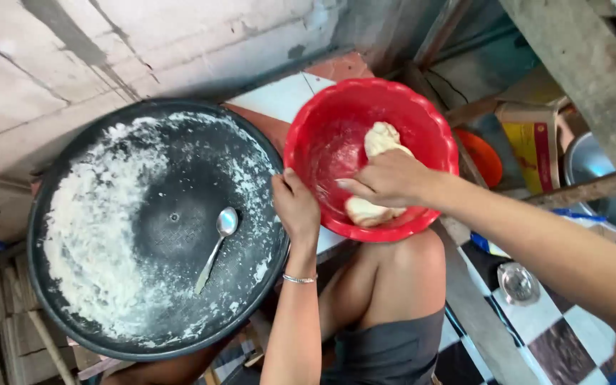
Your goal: Kneading a ball of dough in a red plastic bowl by hand.
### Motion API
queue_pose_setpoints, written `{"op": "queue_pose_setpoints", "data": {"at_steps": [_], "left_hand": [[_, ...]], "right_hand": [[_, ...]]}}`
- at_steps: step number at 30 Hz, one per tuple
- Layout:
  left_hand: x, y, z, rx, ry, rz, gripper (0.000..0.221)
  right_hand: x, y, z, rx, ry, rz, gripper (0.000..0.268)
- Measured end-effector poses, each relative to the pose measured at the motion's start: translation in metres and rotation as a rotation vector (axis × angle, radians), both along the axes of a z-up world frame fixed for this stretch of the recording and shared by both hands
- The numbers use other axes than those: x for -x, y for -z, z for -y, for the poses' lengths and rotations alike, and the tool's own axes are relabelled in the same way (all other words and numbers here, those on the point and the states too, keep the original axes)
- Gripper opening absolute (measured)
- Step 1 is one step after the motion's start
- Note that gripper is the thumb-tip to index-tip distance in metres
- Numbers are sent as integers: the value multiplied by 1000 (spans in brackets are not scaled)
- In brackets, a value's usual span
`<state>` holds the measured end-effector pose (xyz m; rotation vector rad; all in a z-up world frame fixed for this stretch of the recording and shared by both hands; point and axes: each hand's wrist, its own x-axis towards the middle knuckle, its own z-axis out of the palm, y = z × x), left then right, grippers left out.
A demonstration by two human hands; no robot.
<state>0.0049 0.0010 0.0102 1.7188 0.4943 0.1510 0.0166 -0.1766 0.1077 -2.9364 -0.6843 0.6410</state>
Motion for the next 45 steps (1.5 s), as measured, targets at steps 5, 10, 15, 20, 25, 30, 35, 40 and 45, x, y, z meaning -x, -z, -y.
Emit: {"op": "queue_pose_setpoints", "data": {"at_steps": [5,10,15,20,25,30,35,40,45], "left_hand": [[-2,-3,5,-25,64,-21,37],[3,-11,2,-17,89,-53,39],[15,-17,12,49,58,-97,36],[20,-1,25,141,-22,-87,35],[40,8,34,249,-184,-60,31],[77,35,45,358,-177,-62,27],[109,-3,59,813,-29,-88,21],[81,-26,28,618,-49,-207,37],[4,-45,-7,23,235,87,50]], "right_hand": [[-7,60,4,-217,-302,468,43],[0,54,15,-265,-542,198,50],[-5,55,24,-325,-549,180,51],[-59,118,7,-203,-758,223,45],[-74,103,-29,-80,-732,244,54],[-80,103,-21,-737,-129,143,24],[-69,62,-13,57,241,503,59],[-88,104,-7,85,416,314,83],[-65,71,8,-9,275,219,80]]}}
